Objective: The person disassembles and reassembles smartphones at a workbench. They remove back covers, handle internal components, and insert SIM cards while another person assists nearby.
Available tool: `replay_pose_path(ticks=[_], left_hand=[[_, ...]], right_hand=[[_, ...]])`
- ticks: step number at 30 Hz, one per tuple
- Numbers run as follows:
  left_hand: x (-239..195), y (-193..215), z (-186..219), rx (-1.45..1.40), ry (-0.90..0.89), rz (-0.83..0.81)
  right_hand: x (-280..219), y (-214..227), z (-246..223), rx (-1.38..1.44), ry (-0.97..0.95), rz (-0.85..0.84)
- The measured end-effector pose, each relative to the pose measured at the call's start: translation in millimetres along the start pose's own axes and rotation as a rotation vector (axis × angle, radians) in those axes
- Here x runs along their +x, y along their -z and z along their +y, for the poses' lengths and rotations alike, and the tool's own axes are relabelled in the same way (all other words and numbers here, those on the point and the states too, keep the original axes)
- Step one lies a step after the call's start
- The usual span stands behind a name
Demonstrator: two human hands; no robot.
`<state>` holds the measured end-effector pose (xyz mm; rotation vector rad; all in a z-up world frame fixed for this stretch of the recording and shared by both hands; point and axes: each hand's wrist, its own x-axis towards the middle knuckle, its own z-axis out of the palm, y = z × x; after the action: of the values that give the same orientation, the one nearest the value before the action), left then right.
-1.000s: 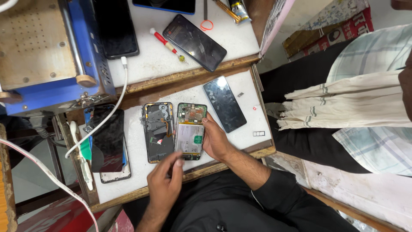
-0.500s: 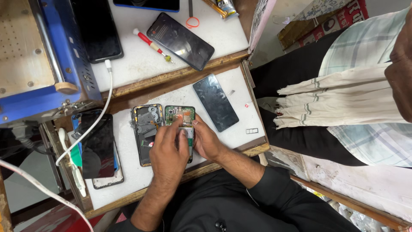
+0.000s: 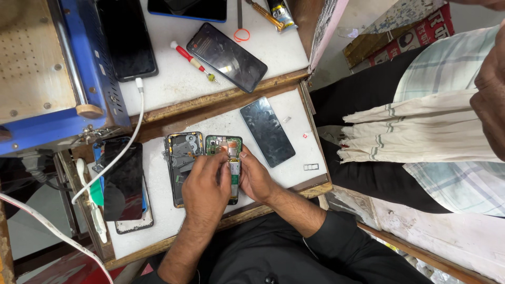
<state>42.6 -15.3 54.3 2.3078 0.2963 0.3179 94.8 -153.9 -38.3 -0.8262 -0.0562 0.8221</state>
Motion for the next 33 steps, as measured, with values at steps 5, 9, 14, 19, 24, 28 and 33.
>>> replay_pose_path(ticks=[5,9,14,19,24,28,33], left_hand=[[3.8,1.9,-2.7,0.03,-0.036,-0.023],[3.8,5.3,-4.2,0.044,-0.057,-0.036],[7.3,9.1,-5.2,0.061,-0.097,-0.071],[6.2,13.4,-3.0,0.059,-0.153,-0.053],[-12.5,19.3,-8.8,-0.048,-0.124,0.09],[-38.3,32.1,-26.6,-0.105,-0.015,0.123],[-78.7,34.7,-43.9,-0.099,0.051,0.114]], right_hand=[[1.3,2.1,2.2,0.007,-0.001,0.003],[0.8,2.7,3.6,0.012,-0.005,0.005],[0.3,1.8,2.9,0.0,-0.007,0.016],[-0.1,-0.2,-0.2,-0.031,-0.024,0.017],[0.5,-2.5,2.0,-0.088,-0.022,0.055],[1.5,-1.6,2.6,-0.145,-0.027,0.103],[1.3,-0.2,2.9,-0.142,-0.024,0.092]])
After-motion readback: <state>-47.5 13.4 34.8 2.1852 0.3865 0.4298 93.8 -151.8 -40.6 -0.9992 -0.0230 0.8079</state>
